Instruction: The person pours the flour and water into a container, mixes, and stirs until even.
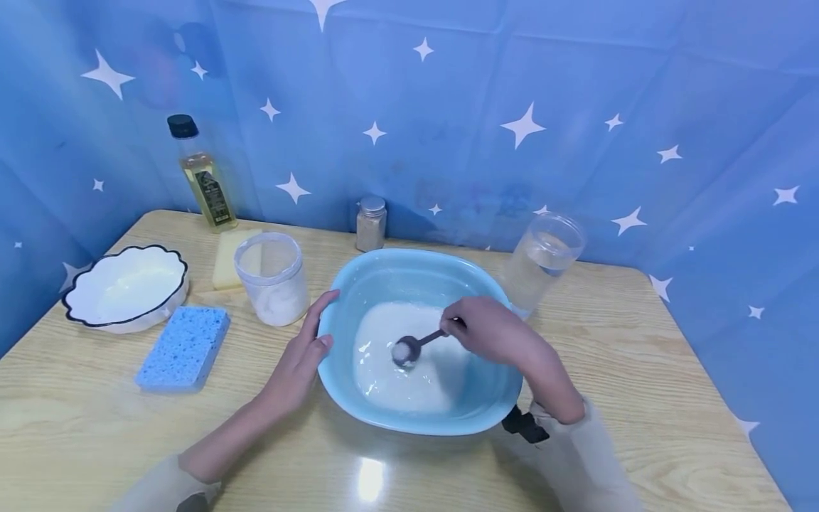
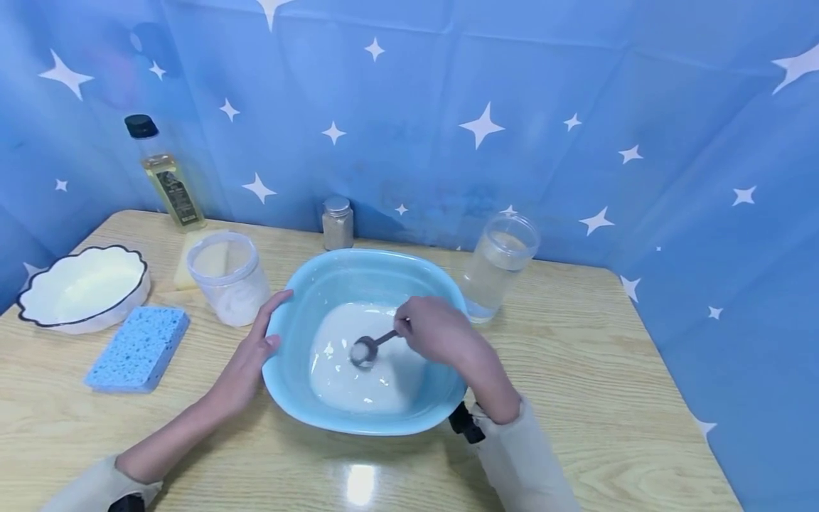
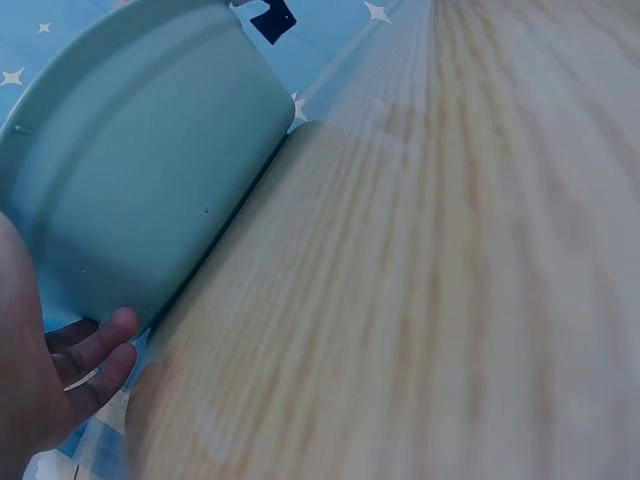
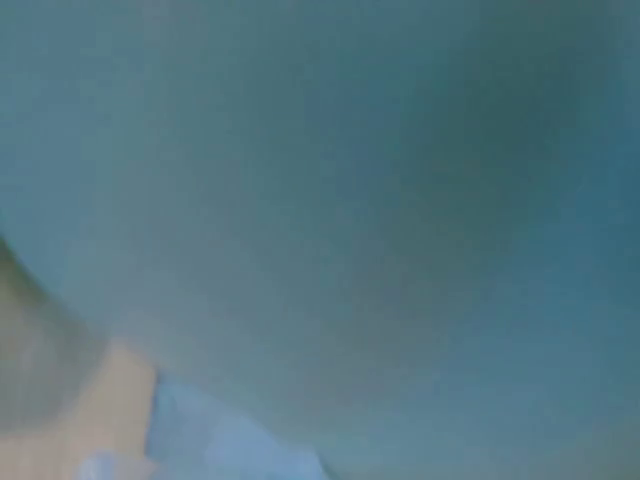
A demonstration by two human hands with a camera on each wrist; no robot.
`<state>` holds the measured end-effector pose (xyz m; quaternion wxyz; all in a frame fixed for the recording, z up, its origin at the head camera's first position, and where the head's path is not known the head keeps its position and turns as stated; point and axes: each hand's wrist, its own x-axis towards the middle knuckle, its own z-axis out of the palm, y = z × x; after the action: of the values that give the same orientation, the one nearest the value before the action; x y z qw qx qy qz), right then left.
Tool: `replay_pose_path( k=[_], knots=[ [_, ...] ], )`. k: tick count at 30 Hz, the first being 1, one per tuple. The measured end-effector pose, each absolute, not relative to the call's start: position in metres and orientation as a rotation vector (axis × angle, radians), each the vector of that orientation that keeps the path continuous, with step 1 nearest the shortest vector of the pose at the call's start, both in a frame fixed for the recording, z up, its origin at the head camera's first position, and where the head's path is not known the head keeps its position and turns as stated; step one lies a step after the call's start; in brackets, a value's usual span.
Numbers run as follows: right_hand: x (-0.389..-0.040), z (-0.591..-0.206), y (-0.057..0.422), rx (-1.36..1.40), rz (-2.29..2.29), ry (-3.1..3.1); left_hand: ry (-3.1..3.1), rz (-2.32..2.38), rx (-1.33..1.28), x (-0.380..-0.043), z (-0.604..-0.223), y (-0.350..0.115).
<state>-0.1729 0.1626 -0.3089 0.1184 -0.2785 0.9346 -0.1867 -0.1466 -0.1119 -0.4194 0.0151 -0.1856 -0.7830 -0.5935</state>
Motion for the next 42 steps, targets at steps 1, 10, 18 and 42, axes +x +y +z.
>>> replay_pose_path(
  k=[1, 10, 18, 42],
  knots=[
    [-0.173, -0.306, 0.168, -0.800, -0.532, 2.725, -2.436, -1.847, -0.582, -0.147, -0.419, -0.112],
    [-0.169, -0.303, 0.176, -0.939, -0.580, 2.530, -2.439, -1.859, -0.591, -0.146, -0.421, -0.115],
    [-0.171, -0.310, 0.170, -0.780, -0.593, 2.763, -2.460, -1.868, -0.553, -0.142, -0.425, -0.113],
    [-0.174, -0.284, 0.211, -0.705, -0.650, 2.703, -2.433, -1.849, -0.599, -0.145, -0.420, -0.111]
  ],
)
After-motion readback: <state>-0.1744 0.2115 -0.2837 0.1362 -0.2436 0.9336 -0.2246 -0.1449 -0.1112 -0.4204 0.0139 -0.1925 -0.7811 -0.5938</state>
